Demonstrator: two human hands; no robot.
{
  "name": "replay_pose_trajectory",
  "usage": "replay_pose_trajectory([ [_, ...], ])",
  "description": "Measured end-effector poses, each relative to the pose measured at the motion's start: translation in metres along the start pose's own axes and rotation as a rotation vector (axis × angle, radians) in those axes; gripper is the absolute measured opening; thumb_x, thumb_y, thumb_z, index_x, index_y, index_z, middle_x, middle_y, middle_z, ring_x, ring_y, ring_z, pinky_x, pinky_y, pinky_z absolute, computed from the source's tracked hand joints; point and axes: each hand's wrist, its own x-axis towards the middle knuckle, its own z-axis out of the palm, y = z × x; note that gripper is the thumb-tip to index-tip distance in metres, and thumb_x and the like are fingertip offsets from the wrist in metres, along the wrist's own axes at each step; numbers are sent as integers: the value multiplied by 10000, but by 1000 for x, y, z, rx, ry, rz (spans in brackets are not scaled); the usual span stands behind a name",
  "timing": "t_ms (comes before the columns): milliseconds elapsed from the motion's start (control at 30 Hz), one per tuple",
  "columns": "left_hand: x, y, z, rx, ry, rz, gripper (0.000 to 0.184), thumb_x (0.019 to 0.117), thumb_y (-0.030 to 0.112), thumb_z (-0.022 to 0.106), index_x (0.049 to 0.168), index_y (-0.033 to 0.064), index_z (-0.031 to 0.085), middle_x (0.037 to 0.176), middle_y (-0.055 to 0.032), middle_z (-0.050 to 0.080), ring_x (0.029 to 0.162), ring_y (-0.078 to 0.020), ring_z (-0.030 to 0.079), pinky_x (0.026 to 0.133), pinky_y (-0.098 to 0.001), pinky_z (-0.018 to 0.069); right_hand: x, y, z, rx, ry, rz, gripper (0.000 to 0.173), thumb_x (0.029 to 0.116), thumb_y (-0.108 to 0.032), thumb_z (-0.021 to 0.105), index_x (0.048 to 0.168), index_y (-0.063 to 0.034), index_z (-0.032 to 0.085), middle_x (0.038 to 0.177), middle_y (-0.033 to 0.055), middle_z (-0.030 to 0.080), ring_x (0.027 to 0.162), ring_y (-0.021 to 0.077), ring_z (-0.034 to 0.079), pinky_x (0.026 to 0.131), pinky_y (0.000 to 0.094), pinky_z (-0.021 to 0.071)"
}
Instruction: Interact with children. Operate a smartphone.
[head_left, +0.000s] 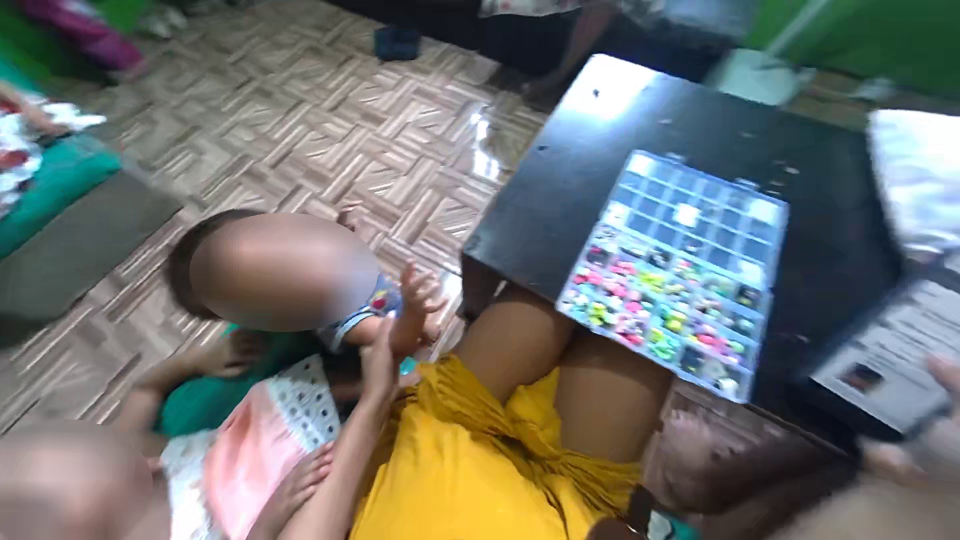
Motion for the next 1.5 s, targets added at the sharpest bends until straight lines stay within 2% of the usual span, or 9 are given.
replay_pose_trajectory([
  [367,0,13,24,-122,-155,-59,328,1116,331,389,1173,40,530,918,-53,633,740,-120,666,646,-263,588,-9,-19,26,85,97,80,466,1036,-48,405,1495,-30,331,1233,-14,605,1014,7,668,874,197,581],
  [600,-12,14,10,6,-263,-54,524,1116,474,266,1364,67,482,1095,-100,681,920,-197,712,780,-360,607,22,-29,52,7,-3,84,535,1025,-49,513,1536,-119,374,1346,40,580,1086,79,649,902,291,572],
  [767,-9,34,-29,569,-979,-66,886,1008,672,4,975,90,670,776,18,739,668,-91,700,625,-275,585,67,-53,78,-31,-171,-38,519,1023,-73,548,1515,-125,394,1331,41,600,1037,65,665,873,270,575],
  [833,-16,59,-1,504,-1306,90,822,961,791,176,1022,183,727,836,41,742,670,-64,688,590,-245,578,91,-63,94,0,-186,-105,521,1006,-52,548,1504,-86,401,1320,54,606,1053,66,666,889,261,577],
  [933,-42,103,100,287,-1355,571,629,983,729,337,1037,247,739,880,87,726,760,-33,676,672,-226,578,121,-66,120,95,-230,-200,535,1008,-43,535,1515,-46,363,1322,73,595,1078,86,665,910,270,581],
  [1033,-67,131,219,211,-1332,793,505,1080,481,282,1220,119,604,1136,21,676,1044,-108,663,893,-328,572,129,-56,143,202,-202,-241,538,1012,-23,541,1514,-23,348,1283,82,605,1063,89,668,909,276,585],
  [1167,-108,135,332,364,-1508,558,556,1118,431,221,1554,100,322,1435,-127,540,1217,-229,613,957,-429,542,122,-35,151,229,-172,-244,560,1001,-12,552,1517,-1,337,1284,102,612,1083,101,669,930,291,583],
  [1333,-110,108,352,351,-1847,251,707,1062,461,321,1611,384,-118,1520,-144,450,1224,-305,622,817,-482,615,120,-25,151,231,-156,-274,586,993,-18,554,1521,19,302,1292,97,601,1098,90,662,945,277,576],
  [1500,-100,92,345,136,-1893,112,926,971,56,448,1584,425,-141,1482,-112,456,1172,-278,659,827,-472,634,115,-24,154,203,-179,-292,584,997,-20,547,1518,37,292,1303,100,584,1124,84,646,973,264,559],
])
